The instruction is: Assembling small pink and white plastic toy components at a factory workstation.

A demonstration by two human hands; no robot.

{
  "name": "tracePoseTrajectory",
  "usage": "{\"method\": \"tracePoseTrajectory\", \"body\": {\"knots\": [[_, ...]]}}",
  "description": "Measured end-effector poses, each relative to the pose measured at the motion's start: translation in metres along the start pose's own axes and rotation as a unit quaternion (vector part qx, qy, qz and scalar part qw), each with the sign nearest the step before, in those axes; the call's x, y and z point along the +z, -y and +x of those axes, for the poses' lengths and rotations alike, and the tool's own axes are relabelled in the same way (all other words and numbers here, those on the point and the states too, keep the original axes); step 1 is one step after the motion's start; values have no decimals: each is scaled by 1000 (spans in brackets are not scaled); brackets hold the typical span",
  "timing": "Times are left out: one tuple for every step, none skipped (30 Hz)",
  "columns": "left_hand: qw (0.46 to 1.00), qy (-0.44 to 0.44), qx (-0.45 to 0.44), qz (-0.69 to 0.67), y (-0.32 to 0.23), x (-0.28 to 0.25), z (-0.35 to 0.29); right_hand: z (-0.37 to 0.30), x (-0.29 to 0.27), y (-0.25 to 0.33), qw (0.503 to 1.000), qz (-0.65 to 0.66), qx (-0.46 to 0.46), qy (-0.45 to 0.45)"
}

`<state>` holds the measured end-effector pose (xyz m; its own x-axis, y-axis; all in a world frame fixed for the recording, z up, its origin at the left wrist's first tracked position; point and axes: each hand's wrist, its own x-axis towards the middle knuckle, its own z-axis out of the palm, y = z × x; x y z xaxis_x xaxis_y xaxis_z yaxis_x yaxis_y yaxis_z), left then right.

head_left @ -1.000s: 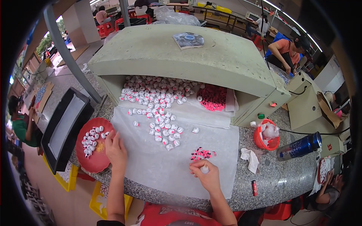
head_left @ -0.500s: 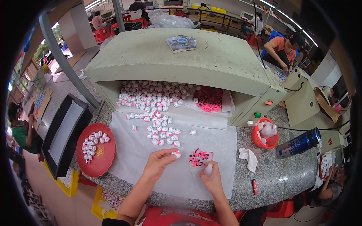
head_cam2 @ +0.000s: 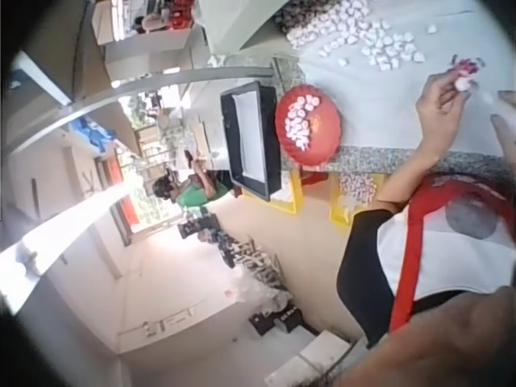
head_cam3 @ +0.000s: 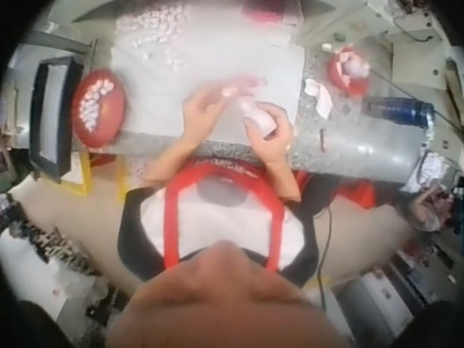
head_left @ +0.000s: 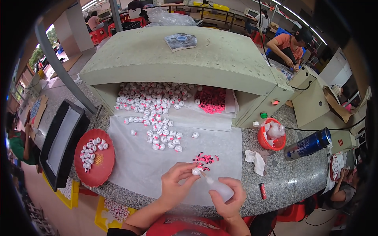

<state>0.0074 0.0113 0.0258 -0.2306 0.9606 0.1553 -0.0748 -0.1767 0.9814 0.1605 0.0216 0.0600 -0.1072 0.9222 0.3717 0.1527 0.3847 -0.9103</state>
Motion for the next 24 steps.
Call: {"method": "tracePoseTrajectory", "body": {"knots": [[1000, 0, 15, -9, 0, 0, 0, -2, 0, 0, 999, -26, -24, 5], [999, -1, 29, -18, 1, 0, 0, -3, 0, 1, 997, -53, -48, 9], [999, -1, 44, -27, 1, 0, 0, -4, 0, 1, 997, -52, -48, 10], [999, -2, 44, -27, 0, -1, 0, -4, 0, 1, 995, -68, -68, 3], [999, 2, 40, -15, -2, -3, 0, -4, 0, 1, 993, -83, -88, -4], [999, 6, 36, -3, -3, -4, 0, -5, 1, 1, 989, -99, -107, -12], [999, 10, 33, 8, -4, -5, 0, -4, 1, 1, 989, -100, -107, -12], [999, 11, 32, 8, -4, -4, 0, -4, 1, 1, 989, -97, -109, -12], [1000, 2, 30, -7, -3, -3, 0, -3, 2, 0, 989, -94, -113, -11], [999, -7, 27, -23, -2, -2, -1, -3, 2, 0, 989, -91, -116, -11], [999, -17, 25, -38, -2, -2, -1, -3, 3, 0, 989, -90, -116, -12], [999, -16, 25, -38, -2, -1, -1, -3, 3, -1, 989, -90, -118, -12], [999, -21, 23, -38, -4, -1, -2, -3, 4, -2, 989, -90, -119, -12], [999, -26, 20, -39, -5, 0, -3, -3, 4, -2, 988, -90, -121, -11], [999, -31, 17, -39, -5, 0, -3, -3, 4, -2, 988, -90, -121, -12], [999, -30, 17, -39, -5, 0, -3, -3, 4, -2, 989, -88, -118, -10], [999, -31, 19, -31, -5, 0, -3, -3, 4, -2, 989, -87, -115, -8], [999, -31, 22, -23, -4, 0, -4, -2, 4, -2, 990, -85, -113, -6], [999, -32, 24, -15, -4, 0, -4, -2, 4, -2, 990, -86, -112, -6], [999, -31, 24, -15, -4, -1, -4, -2, 5, -1, 991, -79, -110, -1], [999, -32, 22, -17, -4, -1, -4, -2, 6, -1, 991, -73, -108, 5], [999, -32, 21, -18, -4, -1, -4, -2, 7, 0, 992, -67, -106, 11], [999, -33, 20, -20, -3, -1, -4, -1, 6, 0, 992, -67, -105, 10], [999, -33, 20, -20, -4, -1, -4, 1, 6, 1, 990, -70, -122, 14]]}}
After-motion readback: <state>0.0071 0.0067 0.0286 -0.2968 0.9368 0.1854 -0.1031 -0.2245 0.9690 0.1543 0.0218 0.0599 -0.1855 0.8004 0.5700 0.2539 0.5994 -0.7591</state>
